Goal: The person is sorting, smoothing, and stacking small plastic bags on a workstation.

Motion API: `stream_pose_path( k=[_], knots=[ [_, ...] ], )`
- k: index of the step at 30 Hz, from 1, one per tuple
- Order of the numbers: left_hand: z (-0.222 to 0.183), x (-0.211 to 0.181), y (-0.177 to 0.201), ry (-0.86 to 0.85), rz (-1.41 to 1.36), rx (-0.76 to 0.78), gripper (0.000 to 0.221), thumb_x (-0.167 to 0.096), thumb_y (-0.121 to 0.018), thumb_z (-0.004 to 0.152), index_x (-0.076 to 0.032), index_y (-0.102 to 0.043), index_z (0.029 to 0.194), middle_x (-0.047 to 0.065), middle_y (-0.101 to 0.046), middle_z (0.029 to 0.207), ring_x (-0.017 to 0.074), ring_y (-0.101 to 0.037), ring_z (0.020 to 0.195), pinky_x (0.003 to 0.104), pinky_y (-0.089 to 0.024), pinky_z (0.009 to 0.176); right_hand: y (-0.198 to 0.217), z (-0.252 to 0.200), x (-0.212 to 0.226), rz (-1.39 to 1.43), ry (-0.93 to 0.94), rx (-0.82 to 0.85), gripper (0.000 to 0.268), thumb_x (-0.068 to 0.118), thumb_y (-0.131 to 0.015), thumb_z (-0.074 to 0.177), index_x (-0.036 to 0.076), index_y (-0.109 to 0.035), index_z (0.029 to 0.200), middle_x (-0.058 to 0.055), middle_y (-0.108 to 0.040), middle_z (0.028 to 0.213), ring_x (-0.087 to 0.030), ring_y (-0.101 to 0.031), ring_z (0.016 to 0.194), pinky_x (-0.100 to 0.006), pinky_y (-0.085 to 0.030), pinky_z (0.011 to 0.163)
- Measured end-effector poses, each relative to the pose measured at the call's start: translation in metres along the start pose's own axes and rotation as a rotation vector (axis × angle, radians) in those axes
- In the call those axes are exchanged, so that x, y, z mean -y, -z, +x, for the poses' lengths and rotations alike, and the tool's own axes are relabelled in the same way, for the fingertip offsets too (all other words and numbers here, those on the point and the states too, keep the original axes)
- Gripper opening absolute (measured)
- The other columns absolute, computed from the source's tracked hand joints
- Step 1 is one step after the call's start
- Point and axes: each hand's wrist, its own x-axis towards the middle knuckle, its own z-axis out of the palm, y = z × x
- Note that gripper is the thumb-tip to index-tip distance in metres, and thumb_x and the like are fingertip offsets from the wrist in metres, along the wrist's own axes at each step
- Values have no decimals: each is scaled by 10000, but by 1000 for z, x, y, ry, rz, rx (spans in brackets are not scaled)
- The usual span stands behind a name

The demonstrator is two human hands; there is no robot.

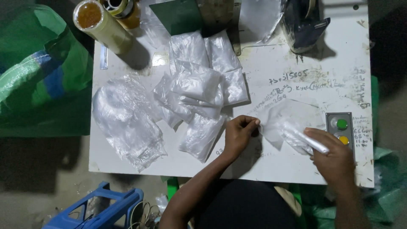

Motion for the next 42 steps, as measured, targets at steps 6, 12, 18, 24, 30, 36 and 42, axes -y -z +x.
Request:
stream_pose_path(
  k=[6,12,18,24,30,36,42],
  knots=[
    [4,3,0,46,-136,-32,267,-164,-701,911,-14,-705,1132,67,-703,871,153,-665,744,304,-583,677,-29,1,-29,606,-198,-313,298,-23,-724,945,-5,-701,1241,-156,-683,1204,-281,-664,809,-327,-615,541],
    [9,2,-5,13,-139,-2,91,-94,-775,899,-27,-738,850,82,-734,743,144,-664,602,282,-568,559,-31,1,-27,899,-251,-231,276,92,-690,954,18,-651,1216,-159,-635,1089,-319,-674,730,-282,-498,420],
    [2,8,-15,-151,-184,10,94,-54,-707,927,-36,-753,1007,135,-749,893,174,-692,842,332,-588,762,-41,0,19,1174,-152,77,260,-9,-636,898,-23,-671,1156,-280,-692,1180,-318,-731,589,-282,-581,366],
    [20,58,-29,-75,-416,109,116,30,-737,823,-4,-627,829,123,-626,693,127,-556,627,268,-476,509,-58,17,-5,1289,-260,128,308,-103,-652,805,-35,-691,1103,-349,-708,983,-458,-708,541,-452,-635,378],
    [22,31,-37,-741,172,26,192,50,-723,845,-89,-609,778,75,-694,996,271,-668,842,329,-510,680,-64,42,-94,1679,-285,260,103,38,-703,870,38,-728,970,-307,-689,815,-463,-725,597,-463,-674,424],
    [30,29,-46,-992,592,128,490,160,-640,761,31,-668,1233,201,-593,1441,407,-648,950,448,-573,794,-43,28,-16,232,154,-102,287,-81,-749,852,120,-824,1044,-147,-752,1083,-362,-740,796,-387,-619,542],
    [5,37,-76,-945,331,-31,269,121,-606,842,4,-581,1083,152,-510,1173,318,-621,781,327,-529,512,-82,40,-39,1135,-336,-412,147,28,-664,885,102,-740,987,-147,-707,967,-307,-723,874,-450,-642,834]
  ],
)
